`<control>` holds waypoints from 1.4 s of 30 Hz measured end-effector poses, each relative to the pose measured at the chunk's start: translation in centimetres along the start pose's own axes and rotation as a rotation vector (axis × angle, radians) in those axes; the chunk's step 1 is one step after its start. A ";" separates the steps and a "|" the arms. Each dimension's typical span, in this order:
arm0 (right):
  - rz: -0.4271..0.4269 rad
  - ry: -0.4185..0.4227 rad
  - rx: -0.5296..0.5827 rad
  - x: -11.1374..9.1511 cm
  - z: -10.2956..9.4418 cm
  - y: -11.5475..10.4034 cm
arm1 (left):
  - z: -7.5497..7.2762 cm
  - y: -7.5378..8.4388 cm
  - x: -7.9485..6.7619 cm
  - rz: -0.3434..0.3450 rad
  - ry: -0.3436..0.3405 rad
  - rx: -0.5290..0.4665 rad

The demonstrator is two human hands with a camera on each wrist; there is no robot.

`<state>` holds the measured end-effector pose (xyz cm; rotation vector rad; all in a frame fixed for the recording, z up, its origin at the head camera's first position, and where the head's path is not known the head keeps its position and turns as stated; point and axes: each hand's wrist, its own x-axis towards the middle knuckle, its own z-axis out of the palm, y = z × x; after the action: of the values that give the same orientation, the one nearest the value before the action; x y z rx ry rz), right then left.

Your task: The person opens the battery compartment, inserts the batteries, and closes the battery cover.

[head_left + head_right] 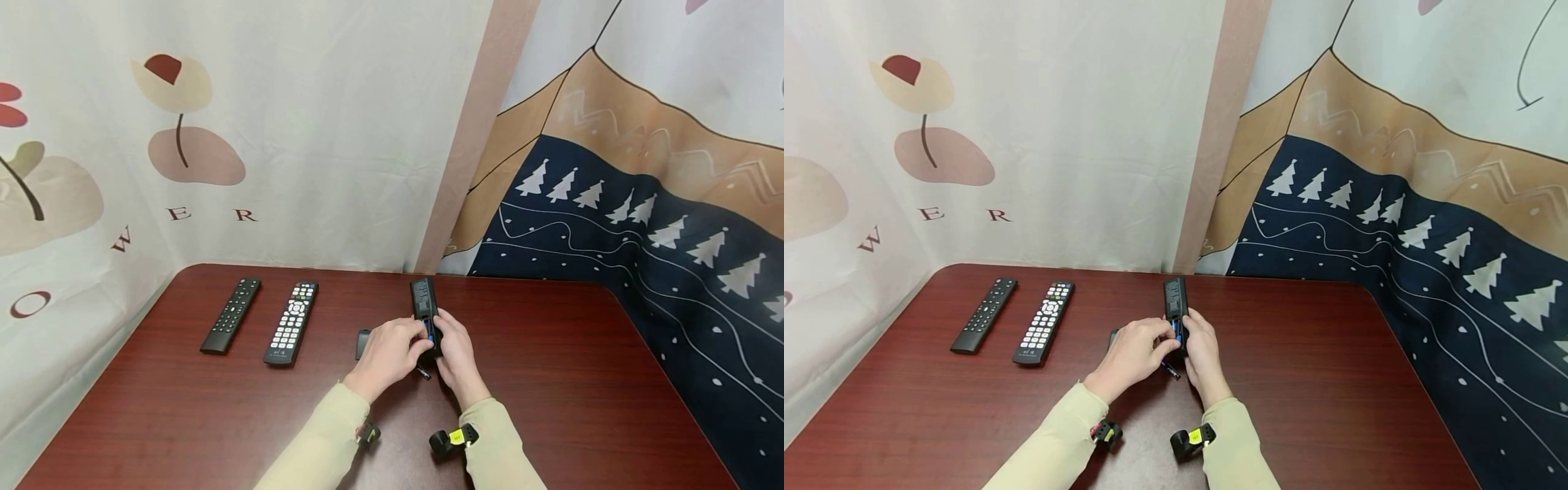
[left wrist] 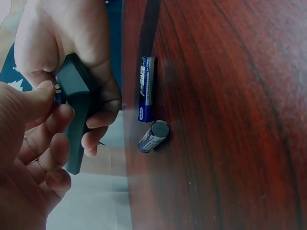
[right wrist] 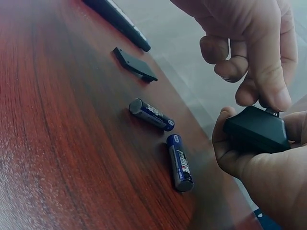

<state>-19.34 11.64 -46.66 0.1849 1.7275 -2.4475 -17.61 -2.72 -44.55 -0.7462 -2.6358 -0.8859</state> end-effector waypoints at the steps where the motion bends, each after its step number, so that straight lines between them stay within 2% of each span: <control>1: 0.000 0.001 0.001 0.0 0.0 0.0 | 0.0 0.0 0.0 -0.001 0.004 0.000; 10: -0.055 -0.040 0.014 -0.4 -0.2 -0.1 | 0.2 0.0 0.0 0.005 0.024 0.016; 18: -0.004 -0.006 0.005 -0.2 -0.1 -0.3 | 0.3 -0.2 0.1 0.026 0.030 0.043; 42: -0.021 -0.021 -0.001 -0.4 -0.2 -0.4 | 1.0 -0.1 0.0 0.034 0.053 0.013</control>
<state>-19.03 11.95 -46.29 0.1413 1.7314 -2.4538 -17.78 -2.19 -45.37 -0.7513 -2.5723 -0.8662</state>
